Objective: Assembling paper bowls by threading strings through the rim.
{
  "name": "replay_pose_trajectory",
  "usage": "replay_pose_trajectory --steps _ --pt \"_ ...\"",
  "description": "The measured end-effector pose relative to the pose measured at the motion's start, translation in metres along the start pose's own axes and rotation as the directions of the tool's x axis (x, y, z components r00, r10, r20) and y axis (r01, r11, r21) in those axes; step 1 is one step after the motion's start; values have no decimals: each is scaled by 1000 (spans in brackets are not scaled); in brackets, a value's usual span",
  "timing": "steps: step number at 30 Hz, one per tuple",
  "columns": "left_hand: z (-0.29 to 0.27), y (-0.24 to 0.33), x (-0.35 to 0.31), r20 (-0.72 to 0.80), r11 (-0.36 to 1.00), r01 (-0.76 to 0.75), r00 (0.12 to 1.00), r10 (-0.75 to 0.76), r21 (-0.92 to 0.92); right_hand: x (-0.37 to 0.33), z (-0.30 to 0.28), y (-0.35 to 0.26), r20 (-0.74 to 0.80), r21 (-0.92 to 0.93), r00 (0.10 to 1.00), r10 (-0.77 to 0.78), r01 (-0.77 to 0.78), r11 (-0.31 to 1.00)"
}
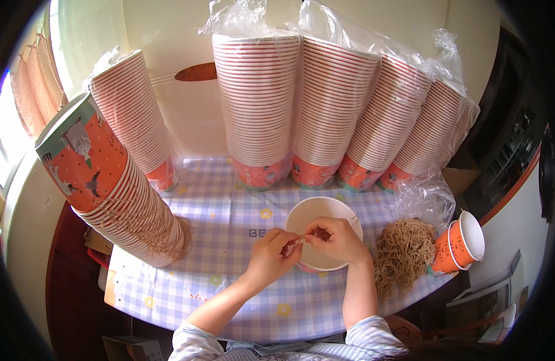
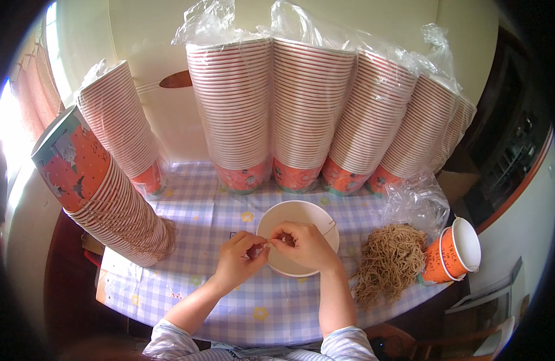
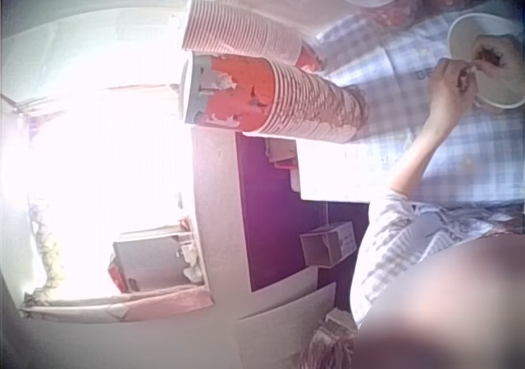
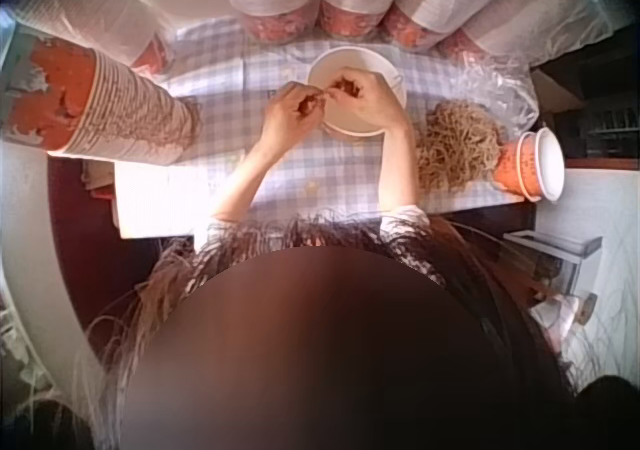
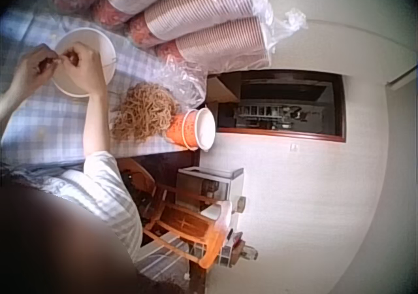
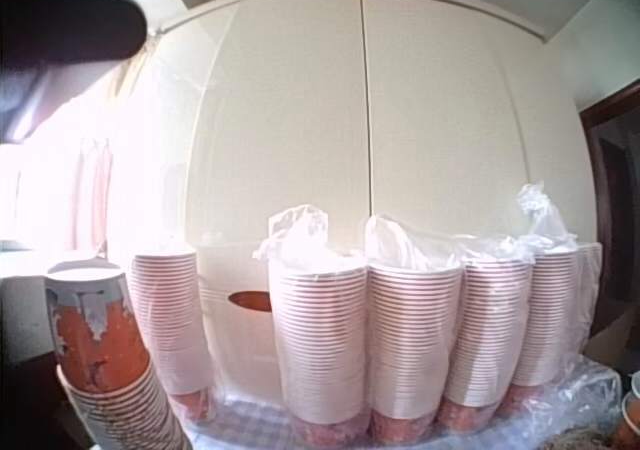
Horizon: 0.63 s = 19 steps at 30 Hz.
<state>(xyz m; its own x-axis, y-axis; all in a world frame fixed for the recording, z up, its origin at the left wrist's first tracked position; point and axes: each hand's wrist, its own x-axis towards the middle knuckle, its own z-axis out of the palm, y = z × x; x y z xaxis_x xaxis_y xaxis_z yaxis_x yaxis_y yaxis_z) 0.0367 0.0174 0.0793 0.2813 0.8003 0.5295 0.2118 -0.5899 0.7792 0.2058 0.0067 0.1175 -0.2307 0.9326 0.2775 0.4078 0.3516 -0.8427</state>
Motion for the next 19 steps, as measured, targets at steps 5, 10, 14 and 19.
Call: replay_pose_trajectory --steps 5,10,14,19 --pt "-1 -3 0 -9 992 -84 996 85 96 0 1 0 12 -1 1000 -1 1 1000" --pt "-2 -2 0 -39 999 -36 999 37 24 1 2 -1 16 0 1000 0 0 1000" --pt "0 -2 -1 -13 999 -13 1000 14 41 1 2 -1 10 16 1000 4 -5 1000" --pt "-1 0 -2 23 996 42 999 -44 77 0 1 0 26 40 1000 16 -17 999"
